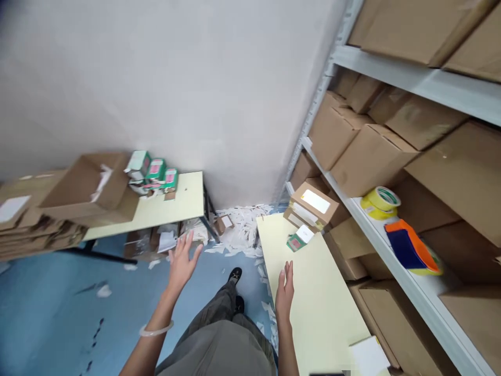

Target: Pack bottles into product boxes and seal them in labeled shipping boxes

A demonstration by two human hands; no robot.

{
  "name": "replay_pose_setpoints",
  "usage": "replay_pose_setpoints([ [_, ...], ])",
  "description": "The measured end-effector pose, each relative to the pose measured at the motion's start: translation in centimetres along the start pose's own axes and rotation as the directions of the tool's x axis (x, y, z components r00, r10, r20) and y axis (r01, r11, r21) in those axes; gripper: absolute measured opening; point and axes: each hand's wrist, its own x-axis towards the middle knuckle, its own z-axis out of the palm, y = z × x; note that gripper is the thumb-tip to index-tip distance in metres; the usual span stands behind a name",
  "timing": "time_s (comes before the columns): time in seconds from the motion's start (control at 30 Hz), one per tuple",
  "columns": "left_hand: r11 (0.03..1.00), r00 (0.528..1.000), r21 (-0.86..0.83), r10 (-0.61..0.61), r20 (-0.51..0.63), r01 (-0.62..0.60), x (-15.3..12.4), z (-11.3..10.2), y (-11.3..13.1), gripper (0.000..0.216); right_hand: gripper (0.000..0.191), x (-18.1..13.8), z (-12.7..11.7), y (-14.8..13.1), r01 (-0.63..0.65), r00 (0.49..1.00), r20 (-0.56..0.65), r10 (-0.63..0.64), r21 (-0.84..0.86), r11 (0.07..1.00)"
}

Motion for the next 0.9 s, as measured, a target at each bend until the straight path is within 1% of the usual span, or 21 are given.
replay_pose_setpoints([
  [0.1,0.990,0.987,0.062,-0.121,-0.111,0.128,-2.9,-3.7,-3.3,0.065,0.078,-1.0,1.2,-0.2,-0.005,0.995,0.096,0.003,0.028,1.000],
  [0.2,0.970,0.954,0.045,-0.225,-0.196,0.238,-4.9,-6.2,-5.1,0.066,0.080,-0.9,2.8,-1.4,0.014,0.983,0.183,-0.022,0.042,0.999],
  [0.3,0.960,0.928,-0.003,-0.272,-0.253,0.280,-6.0,-7.9,-6.3,0.068,0.081,-0.3,5.1,-3.5,0.083,0.961,0.259,-0.093,0.050,0.995],
  [0.37,0.956,0.914,-0.028,-0.287,-0.286,0.291,-6.5,-9.0,-7.3,0.068,0.080,0.0,7.4,-5.0,0.145,0.938,0.308,-0.158,0.064,0.987],
  [0.47,0.944,0.882,-0.059,-0.326,-0.339,0.326,-7.4,-11.0,-10.0,0.068,0.077,-0.7,11.8,-7.3,0.238,0.888,0.388,-0.247,0.072,0.968],
  [0.53,0.927,0.852,-0.084,-0.370,-0.371,0.366,-8.3,-12.6,-12.6,0.068,0.075,-1.9,15.2,-8.5,0.283,0.847,0.448,-0.286,0.077,0.956],
  [0.6,0.901,0.813,-0.110,-0.427,-0.396,0.419,-9.4,-14.5,-15.6,0.067,0.075,-3.8,18.7,-9.6,0.304,0.808,0.502,-0.308,0.091,0.948],
  [0.67,0.867,0.762,-0.137,-0.489,-0.424,0.480,-10.6,-16.6,-18.8,0.067,0.076,-6.2,22.3,-10.5,0.305,0.774,0.549,-0.315,0.113,0.946],
  [0.77,0.811,0.666,-0.187,-0.567,-0.485,0.554,-12.4,-20.0,-23.4,0.069,0.076,-9.9,27.5,-11.8,0.285,0.732,0.603,-0.318,0.154,0.946],
  [0.83,0.779,0.604,-0.225,-0.604,-0.521,0.585,-13.5,-22.0,-26.3,0.069,0.076,-12.2,30.8,-12.7,0.244,0.712,0.625,-0.321,0.208,0.947],
  [0.9,0.755,0.561,-0.251,-0.628,-0.538,0.605,-14.4,-23.8,-28.9,0.069,0.078,-14.1,34.0,-13.6,0.185,0.696,0.642,-0.322,0.273,0.944],
])
